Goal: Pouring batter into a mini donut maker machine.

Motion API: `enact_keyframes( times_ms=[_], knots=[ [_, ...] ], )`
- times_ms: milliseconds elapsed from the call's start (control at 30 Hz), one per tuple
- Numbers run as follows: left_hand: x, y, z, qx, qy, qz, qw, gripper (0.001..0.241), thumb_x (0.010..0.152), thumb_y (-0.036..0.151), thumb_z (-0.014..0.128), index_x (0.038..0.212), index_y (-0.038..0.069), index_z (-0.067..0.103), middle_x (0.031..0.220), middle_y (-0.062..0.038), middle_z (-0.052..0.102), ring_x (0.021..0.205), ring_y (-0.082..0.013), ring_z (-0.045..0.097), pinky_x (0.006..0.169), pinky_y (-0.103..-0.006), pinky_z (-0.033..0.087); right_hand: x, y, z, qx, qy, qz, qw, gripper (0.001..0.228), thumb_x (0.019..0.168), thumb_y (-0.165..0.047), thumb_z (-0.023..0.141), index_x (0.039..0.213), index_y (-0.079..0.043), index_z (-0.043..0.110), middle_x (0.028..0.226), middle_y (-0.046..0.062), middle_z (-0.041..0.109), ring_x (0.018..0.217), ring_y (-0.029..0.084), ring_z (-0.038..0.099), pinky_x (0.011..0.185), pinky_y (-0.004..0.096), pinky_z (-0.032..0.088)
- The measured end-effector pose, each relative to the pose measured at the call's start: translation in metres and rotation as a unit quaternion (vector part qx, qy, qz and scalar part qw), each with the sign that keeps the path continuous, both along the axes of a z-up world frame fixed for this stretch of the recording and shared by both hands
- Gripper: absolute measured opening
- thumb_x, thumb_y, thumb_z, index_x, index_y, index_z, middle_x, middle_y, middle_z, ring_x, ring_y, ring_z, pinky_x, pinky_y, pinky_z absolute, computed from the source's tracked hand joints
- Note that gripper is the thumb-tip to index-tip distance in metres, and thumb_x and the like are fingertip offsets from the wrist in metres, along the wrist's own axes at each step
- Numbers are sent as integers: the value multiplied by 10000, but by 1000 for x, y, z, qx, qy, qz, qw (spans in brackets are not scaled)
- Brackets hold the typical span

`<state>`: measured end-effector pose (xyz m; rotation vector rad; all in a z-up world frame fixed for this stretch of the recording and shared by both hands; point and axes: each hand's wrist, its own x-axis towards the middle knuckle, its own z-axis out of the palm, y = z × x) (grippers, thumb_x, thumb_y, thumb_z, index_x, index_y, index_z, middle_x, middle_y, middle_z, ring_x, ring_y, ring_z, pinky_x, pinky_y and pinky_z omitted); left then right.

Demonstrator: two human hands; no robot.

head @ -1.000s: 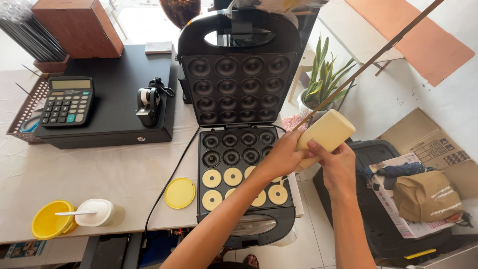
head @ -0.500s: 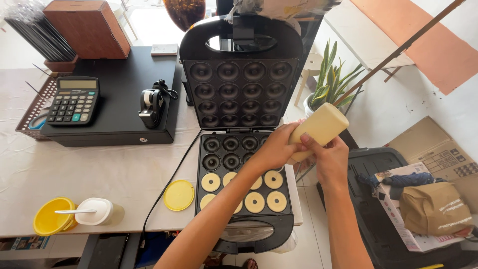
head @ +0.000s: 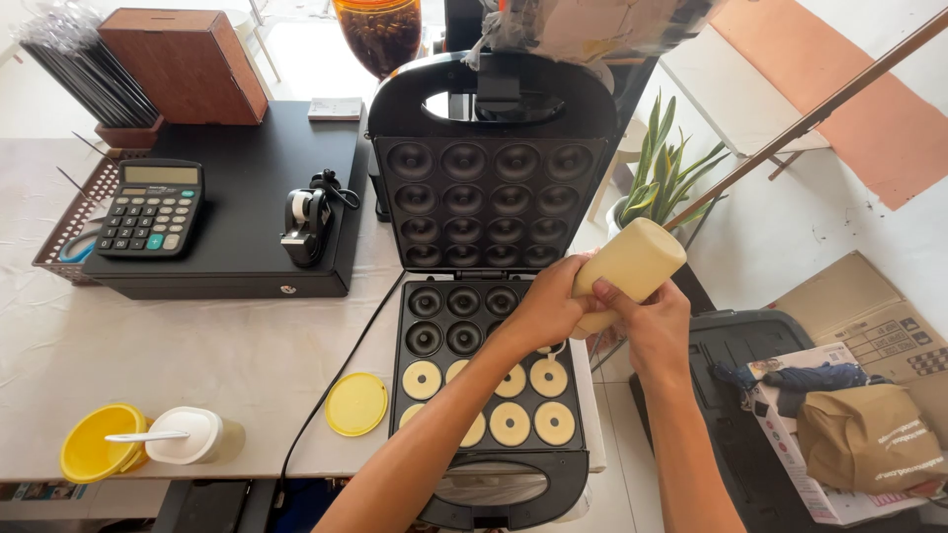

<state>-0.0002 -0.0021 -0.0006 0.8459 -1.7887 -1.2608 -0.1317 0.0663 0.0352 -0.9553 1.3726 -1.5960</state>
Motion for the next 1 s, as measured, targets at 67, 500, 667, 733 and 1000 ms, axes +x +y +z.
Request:
enact_keyframes(
  times_ms=[67,500,667,733,1000],
  knots=[
    [0,-5,-3,-3,-1,0,1000,544,795,99,732,1305,-25,590,1221,-168,673,1114,-277,682,936,-375,542,4,-1,5,14,14,-8,1000,369,798,-68,828,1115,30,666,953,105,736,738,161,710,511,287,531],
    [10,-21,-6,-11,9,-6,1000,557,794,84,722,1319,-28,572,1305,-191,628,1193,-307,638,992,-382,519,16,-18,3,-2,21,-11,1000,428,786,-54,821,1167,32,646,983,117,727,763,182,716,516,307,563],
    [20,-19,-3,-15,1,-1,1000,495,802,94,721,1267,-23,596,1261,-180,640,1152,-306,654,962,-388,537,20,-21,-3,-42,23,3,999,438,810,-57,846,1186,45,646,1036,117,738,832,144,739,598,248,596],
    [24,-15,-1,-32,-3,8,999,463,803,100,739,1231,-27,614,1227,-184,650,1125,-315,652,951,-396,527,28,-17,5,16,13,0,1000,421,797,-64,828,1160,47,645,952,151,718,677,209,694,419,318,487],
    [25,5,10,-20,2,4,1000,400,822,120,735,1175,-27,617,1178,-187,654,1072,-328,662,911,-407,529,12,-10,-14,-31,32,-6,999,449,782,-57,839,1182,31,655,1075,82,741,963,147,718,839,288,577]
  ],
)
